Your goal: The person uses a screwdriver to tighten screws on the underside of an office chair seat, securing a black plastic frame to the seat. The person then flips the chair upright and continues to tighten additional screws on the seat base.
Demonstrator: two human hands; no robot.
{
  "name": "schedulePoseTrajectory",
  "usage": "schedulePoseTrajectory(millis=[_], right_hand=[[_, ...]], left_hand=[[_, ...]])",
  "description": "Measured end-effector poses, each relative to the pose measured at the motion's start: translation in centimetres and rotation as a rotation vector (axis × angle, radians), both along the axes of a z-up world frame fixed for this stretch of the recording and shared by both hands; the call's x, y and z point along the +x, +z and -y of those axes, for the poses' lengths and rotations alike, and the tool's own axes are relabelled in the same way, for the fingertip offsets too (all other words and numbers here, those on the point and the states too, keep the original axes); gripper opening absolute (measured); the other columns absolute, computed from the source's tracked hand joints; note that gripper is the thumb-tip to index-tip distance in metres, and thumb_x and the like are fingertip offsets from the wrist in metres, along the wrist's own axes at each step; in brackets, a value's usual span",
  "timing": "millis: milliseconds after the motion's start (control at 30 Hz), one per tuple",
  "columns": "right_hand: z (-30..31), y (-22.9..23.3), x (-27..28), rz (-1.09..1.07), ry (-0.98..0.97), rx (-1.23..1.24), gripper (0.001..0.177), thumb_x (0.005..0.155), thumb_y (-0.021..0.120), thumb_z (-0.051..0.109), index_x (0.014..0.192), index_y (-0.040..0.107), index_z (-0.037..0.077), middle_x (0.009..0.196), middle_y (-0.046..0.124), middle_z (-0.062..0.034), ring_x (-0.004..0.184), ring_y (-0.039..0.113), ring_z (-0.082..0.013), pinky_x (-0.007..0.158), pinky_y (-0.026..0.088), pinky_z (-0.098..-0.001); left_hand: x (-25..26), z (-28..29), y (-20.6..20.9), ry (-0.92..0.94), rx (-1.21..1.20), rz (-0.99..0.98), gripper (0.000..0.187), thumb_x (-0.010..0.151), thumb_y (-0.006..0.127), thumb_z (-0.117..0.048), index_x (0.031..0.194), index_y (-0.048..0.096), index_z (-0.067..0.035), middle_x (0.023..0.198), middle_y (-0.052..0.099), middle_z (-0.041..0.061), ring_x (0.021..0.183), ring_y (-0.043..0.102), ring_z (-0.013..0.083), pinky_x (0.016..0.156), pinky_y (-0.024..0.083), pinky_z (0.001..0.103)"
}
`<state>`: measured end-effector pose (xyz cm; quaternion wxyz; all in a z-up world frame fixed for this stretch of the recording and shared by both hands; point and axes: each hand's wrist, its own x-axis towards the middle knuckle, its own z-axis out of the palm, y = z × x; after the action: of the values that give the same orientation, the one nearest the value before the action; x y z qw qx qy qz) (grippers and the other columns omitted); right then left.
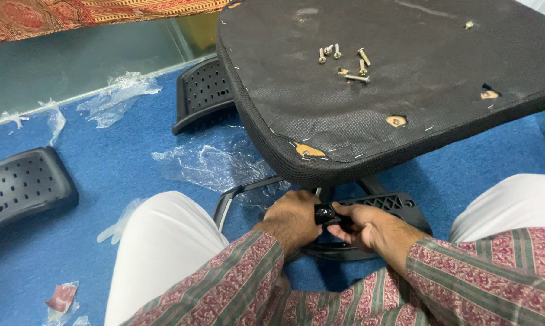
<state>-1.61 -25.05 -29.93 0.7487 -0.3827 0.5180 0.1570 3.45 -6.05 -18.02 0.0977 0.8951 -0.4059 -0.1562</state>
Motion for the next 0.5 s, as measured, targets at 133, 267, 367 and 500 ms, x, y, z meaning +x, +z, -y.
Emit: schedulePoseTrajectory(millis=[133, 267, 367, 500], right_hand=[[0.5, -0.9, 0.5, 0.081, -0.004, 0.056, 0.020, 0.098, 0.064, 0.021, 0.109, 0.067, 0.004, 0.101, 0.069, -0.0109, 0.092, 0.068, -0.0241, 0.079, 0.064, -0.0374], [0.8, -0.5, 1.6, 0.139, -0.044, 0.150, 0.033, 0.100, 0.059, 0.023, 0.120, 0.059, -0.003, 0.111, 0.064, -0.0185, 0.096, 0.068, -0.0281, 0.086, 0.064, -0.0407], [0.8, 0.5, 1.8, 0.100, -0.048, 0.148, 0.042, 0.102, 0.059, 0.025, 0.125, 0.054, -0.009, 0.119, 0.060, -0.0252, 0.101, 0.066, -0.0320, 0.090, 0.061, -0.0406], [0.4, 1.0, 2.2, 0.069, -0.055, 0.107, 0.045, 0.102, 0.058, 0.025, 0.129, 0.051, -0.011, 0.124, 0.058, -0.0282, 0.104, 0.064, -0.0349, 0.091, 0.060, -0.0424]], left_hand=[[0.7, 0.5, -0.3, 0.005, -0.004, -0.097, 0.035, 0.087, 0.071, -0.031, 0.110, 0.072, -0.004, 0.114, 0.071, 0.020, 0.109, 0.068, 0.0381, 0.094, 0.057, 0.047], [1.4, 0.5, -0.1, 0.038, 0.010, -0.173, 0.033, 0.084, 0.071, -0.027, 0.109, 0.073, -0.005, 0.108, 0.074, 0.019, 0.104, 0.072, 0.0347, 0.092, 0.059, 0.043], [2.0, 0.6, 0.3, 0.027, 0.088, -0.197, 0.032, 0.090, 0.068, -0.028, 0.111, 0.071, -0.004, 0.105, 0.074, 0.018, 0.100, 0.074, 0.0320, 0.090, 0.060, 0.041], [2.0, -0.2, 1.1, 0.114, 0.110, -0.285, 0.030, 0.088, 0.068, -0.025, 0.113, 0.071, -0.008, 0.105, 0.073, 0.017, 0.098, 0.074, 0.0321, 0.088, 0.061, 0.041]])
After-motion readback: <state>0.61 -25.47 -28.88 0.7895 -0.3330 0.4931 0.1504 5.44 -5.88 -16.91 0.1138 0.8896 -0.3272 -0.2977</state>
